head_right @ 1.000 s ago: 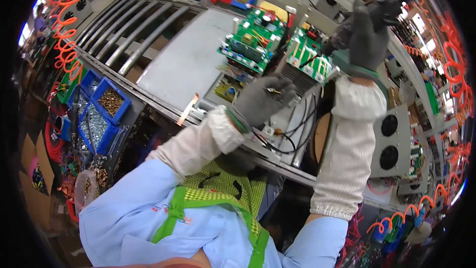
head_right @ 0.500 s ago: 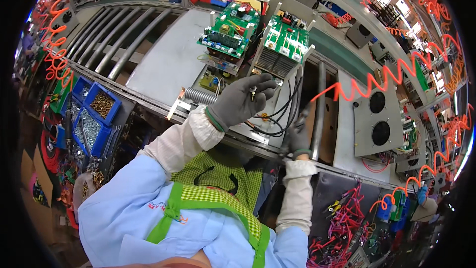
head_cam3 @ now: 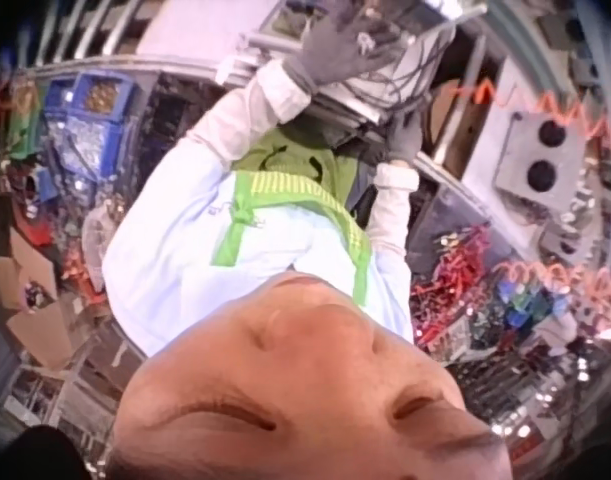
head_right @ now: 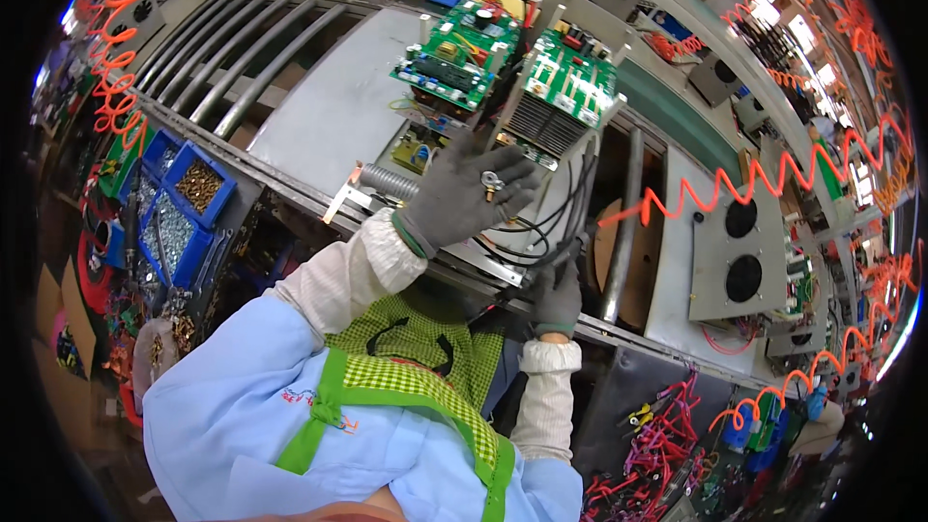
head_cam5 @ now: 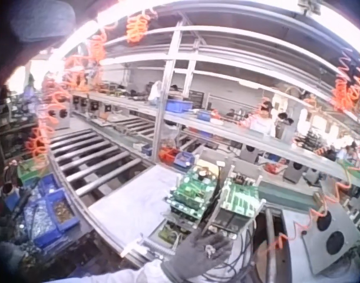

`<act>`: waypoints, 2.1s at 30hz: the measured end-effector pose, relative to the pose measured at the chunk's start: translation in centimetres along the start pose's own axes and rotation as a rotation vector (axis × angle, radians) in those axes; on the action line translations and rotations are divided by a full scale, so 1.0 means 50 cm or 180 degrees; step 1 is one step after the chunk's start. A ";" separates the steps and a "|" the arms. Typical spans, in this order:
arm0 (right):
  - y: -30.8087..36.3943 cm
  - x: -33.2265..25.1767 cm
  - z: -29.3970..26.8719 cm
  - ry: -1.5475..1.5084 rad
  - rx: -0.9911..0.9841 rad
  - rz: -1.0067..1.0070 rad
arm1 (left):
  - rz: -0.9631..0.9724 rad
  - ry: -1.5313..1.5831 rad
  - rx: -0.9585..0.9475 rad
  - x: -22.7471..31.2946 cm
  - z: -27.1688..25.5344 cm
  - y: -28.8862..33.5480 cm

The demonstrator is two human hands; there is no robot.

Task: The person assembles electronic components on a circuit board using a soldering iron and pliers. They solder wires to the board, cut excess wire, and secure parts with a wrench. The person works at a station with various tools and parts organized in bins.

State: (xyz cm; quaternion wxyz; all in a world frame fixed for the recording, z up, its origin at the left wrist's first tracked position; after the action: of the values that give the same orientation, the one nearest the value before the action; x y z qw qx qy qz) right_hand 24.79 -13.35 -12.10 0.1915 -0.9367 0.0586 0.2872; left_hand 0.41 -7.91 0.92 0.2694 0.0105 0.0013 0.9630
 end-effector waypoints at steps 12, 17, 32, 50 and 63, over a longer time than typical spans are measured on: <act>-0.064 -0.248 -0.176 -0.0733 0.1051 -0.1129 | 0.0095 -0.0362 -0.0234 0.000 -0.026 -0.001; -0.070 -0.465 -0.152 -0.0512 -0.0034 -0.3105 | 0.2900 -0.5385 -0.0426 0.004 -0.017 0.030; -0.092 -0.477 -0.128 -0.2939 -0.0923 -0.1495 | 0.2596 -0.4156 0.1839 0.366 -0.080 0.299; -0.048 -0.490 -0.073 -0.1882 -0.1372 -0.1547 | 0.1025 -0.5685 0.2197 0.399 -0.277 0.458; -0.170 -0.546 -0.223 -0.1681 0.0789 -0.2268 | 0.1134 -0.6438 -0.1224 0.111 0.139 0.023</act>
State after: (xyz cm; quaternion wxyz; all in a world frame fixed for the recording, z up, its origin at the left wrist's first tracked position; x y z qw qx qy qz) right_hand 9.81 -9.88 14.45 0.3973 -0.7632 -0.2839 0.4232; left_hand -4.80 -6.06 7.99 -0.0039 0.7687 -0.3796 0.5147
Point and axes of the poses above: each hand's wrist, its own y-axis away from the middle knuckle, its own z-axis out of the palm, x = y × z, the point moved 4 cm from there along -y, towards the middle knuckle, and after that the axes turned 5 degrees about x, right-handed, at the moved point
